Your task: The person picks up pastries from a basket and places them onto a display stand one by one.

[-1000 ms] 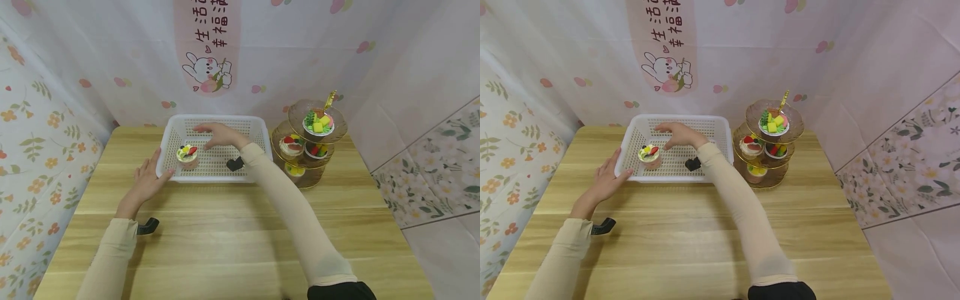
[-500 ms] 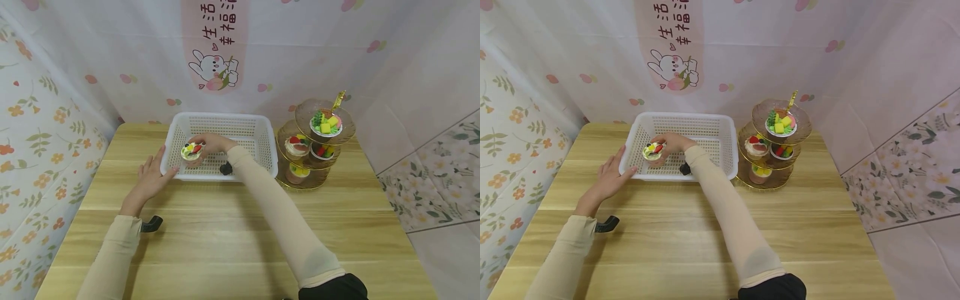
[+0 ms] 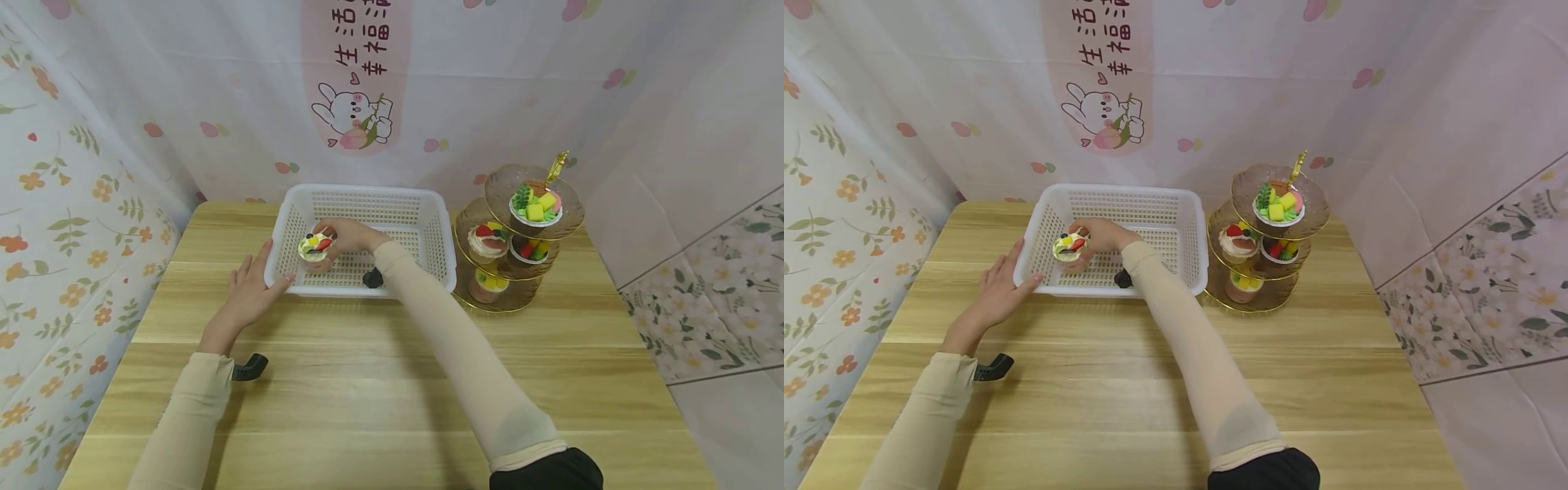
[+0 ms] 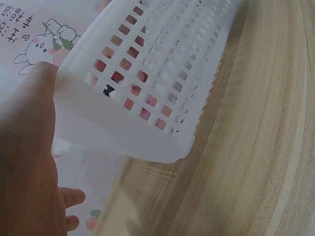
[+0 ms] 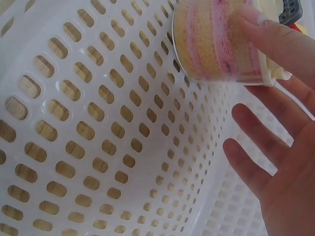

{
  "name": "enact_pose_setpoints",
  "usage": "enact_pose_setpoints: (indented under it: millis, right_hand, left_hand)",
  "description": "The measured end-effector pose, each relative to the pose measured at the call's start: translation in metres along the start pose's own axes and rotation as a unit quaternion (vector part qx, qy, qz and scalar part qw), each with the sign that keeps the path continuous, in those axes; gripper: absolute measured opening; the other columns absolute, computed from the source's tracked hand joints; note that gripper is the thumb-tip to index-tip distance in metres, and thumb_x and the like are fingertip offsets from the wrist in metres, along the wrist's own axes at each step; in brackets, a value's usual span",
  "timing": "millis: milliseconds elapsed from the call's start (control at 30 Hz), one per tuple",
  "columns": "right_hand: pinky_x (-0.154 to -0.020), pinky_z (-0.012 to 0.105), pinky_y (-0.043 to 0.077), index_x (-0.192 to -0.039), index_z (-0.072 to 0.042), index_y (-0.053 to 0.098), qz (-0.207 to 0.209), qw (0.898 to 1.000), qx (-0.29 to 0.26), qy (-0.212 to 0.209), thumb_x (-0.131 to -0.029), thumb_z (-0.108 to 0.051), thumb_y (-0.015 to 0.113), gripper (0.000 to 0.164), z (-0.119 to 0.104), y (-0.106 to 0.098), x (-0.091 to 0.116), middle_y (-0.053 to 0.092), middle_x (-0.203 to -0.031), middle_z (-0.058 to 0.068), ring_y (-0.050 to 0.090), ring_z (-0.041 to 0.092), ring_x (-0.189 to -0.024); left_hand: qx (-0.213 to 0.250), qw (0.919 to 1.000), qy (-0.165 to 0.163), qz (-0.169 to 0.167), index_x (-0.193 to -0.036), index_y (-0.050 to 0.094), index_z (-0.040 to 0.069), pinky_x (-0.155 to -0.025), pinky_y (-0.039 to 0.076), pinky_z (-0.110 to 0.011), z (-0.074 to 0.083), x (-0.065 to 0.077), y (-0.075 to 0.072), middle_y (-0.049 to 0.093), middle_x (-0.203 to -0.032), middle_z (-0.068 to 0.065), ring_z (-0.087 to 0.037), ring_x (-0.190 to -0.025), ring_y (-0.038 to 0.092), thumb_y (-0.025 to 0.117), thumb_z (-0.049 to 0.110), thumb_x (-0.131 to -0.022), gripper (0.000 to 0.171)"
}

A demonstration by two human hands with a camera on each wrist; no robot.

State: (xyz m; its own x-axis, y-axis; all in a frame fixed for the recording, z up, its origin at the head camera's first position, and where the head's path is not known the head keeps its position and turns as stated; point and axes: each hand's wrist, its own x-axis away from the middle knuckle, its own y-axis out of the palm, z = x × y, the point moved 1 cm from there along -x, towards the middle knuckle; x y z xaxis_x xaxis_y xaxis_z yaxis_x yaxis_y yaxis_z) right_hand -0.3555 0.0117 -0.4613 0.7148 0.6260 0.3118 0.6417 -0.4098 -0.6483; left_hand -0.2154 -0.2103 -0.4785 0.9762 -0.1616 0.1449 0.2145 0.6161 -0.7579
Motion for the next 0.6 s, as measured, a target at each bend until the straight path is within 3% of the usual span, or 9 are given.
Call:
enact_pose_setpoints:
  millis: [267,467,600]
  right_hand:
    - [-0.108,0.039,0.045,-0.122,-0.019,0.057,0.021,1.0,-0.015,-0.006,-0.078,-0.012,0.082,0.051,0.0072,0.0036,-0.0038,0.064,-0.132,0.004,0.057,0.018,-0.124]
    - [-0.113,0.044,0.042,-0.123,-0.02,0.058,0.031,0.999,-0.024,-0.007,-0.077,-0.016,0.082,0.051,0.0071,0.0022,-0.0007,0.061,-0.138,0.005,0.054,0.021,-0.132]
    - [-0.111,0.042,0.044,-0.125,-0.017,0.059,0.048,0.998,-0.042,-0.017,-0.079,-0.021,0.083,0.052,0.0069,0.0009,0.0002,0.064,-0.132,0.005,0.056,0.021,-0.128]
  left_hand:
    - [-0.004,1.0,-0.002,0.002,-0.158,-0.015,0.028,-0.114,-0.01,-0.073,0.0012,0.0004,0.0006,0.005,-0.167,-0.019,-0.052,-0.151,-0.006,0.04,0.064,-0.097,0.09]
    - [-0.005,1.0,-0.004,0.005,-0.158,-0.014,0.028,-0.114,-0.01,-0.073,0.0018,0.0003,0.0,0.005,-0.168,-0.019,-0.053,-0.151,-0.005,0.041,0.063,-0.098,0.09]
    - [-0.006,1.0,-0.002,0.006,-0.158,-0.015,0.028,-0.115,-0.01,-0.073,-0.0003,-0.0002,0.0002,0.004,-0.168,-0.018,-0.053,-0.151,-0.006,0.041,0.063,-0.098,0.089]
